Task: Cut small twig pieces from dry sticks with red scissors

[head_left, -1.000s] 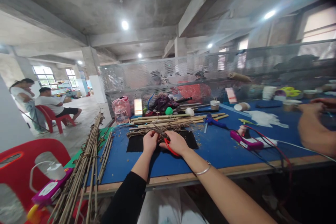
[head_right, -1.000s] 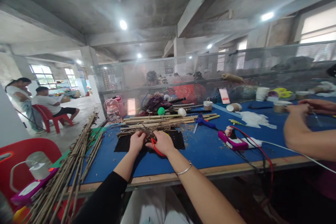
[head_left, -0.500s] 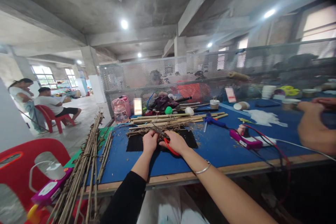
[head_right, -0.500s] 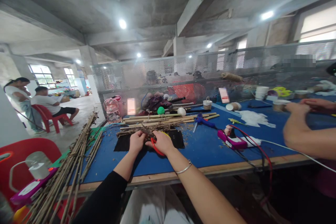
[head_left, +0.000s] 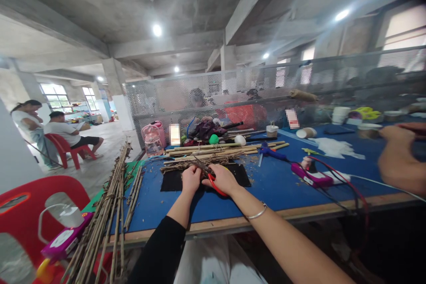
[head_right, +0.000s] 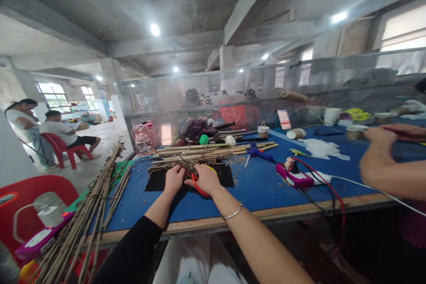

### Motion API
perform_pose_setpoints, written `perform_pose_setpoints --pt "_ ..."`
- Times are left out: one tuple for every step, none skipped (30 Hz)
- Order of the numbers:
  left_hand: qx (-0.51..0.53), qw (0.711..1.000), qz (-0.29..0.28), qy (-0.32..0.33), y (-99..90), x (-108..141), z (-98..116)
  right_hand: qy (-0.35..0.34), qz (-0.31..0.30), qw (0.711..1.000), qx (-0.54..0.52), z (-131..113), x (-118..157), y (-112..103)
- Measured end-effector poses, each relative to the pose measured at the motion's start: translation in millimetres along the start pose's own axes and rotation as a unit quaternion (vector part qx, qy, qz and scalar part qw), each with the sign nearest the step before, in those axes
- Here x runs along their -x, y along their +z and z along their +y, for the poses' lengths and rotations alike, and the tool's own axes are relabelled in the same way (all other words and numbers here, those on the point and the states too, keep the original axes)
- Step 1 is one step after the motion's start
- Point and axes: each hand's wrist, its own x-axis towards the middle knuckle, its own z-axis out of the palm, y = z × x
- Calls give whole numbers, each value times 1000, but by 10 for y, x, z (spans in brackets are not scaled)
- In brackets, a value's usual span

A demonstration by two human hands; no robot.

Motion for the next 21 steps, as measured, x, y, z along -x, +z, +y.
perform_pose_setpoints --pt "-27 1000 7 16 -8 10 15 2 -4 1000 -3 -4 0 -5" --pt "-49 998 14 29 -15 18 28 5 -10 1000 -7 -9 0 -12" --pt "-66 997 21 39 -21 24 39 9 -17 1000 -11 -15 1 -19" --pt "-79 995 25 47 -27 29 48 14 -24 1000 -14 -22 2 -26" --pt "-89 994 27 52 -32 33 56 22 -31 999 -16 -27 4 -34" --pt "-97 993 28 55 -36 36 62 30 -37 999 -16 -33 6 -42" --pt "-103 993 29 58 -39 38 66 37 -42 998 -17 -37 8 -49" --pt "-107 992 28 59 -41 38 68 42 -47 998 -18 -41 10 -56" --pt "-106 992 27 57 -41 36 65 46 -52 997 -19 -44 12 -63" --pt "-99 993 25 53 -38 33 58 48 -55 997 -20 -46 13 -69" --pt "-89 995 22 47 -32 27 47 50 -58 997 -20 -48 14 -74" --pt "-73 996 19 40 -24 19 32 51 -60 997 -19 -50 14 -79" --pt "-55 998 17 32 -14 9 15 54 -61 997 -15 -51 14 -81" --pt "-35 999 17 22 -2 -2 -3 56 -62 996 -11 -53 13 -83" --pt "-14 1000 19 12 9 -13 -19 58 -62 996 -6 -54 13 -82" --pt "5 1000 23 2 19 -22 -32 58 -60 997 0 -56 13 -80" --pt "22 999 27 -9 28 -31 -42 55 -54 997 5 -57 13 -77" --pt "36 999 30 -17 34 -37 -48 50 -47 998 11 -58 14 -73" --pt "49 998 32 -25 37 -42 -51 44 -40 998 17 -59 17 -68" --pt "58 997 32 -31 39 -44 -51 38 -33 999 21 -60 20 -64" --pt "65 997 29 -35 39 -45 -48 32 -28 999 25 -60 23 -60"
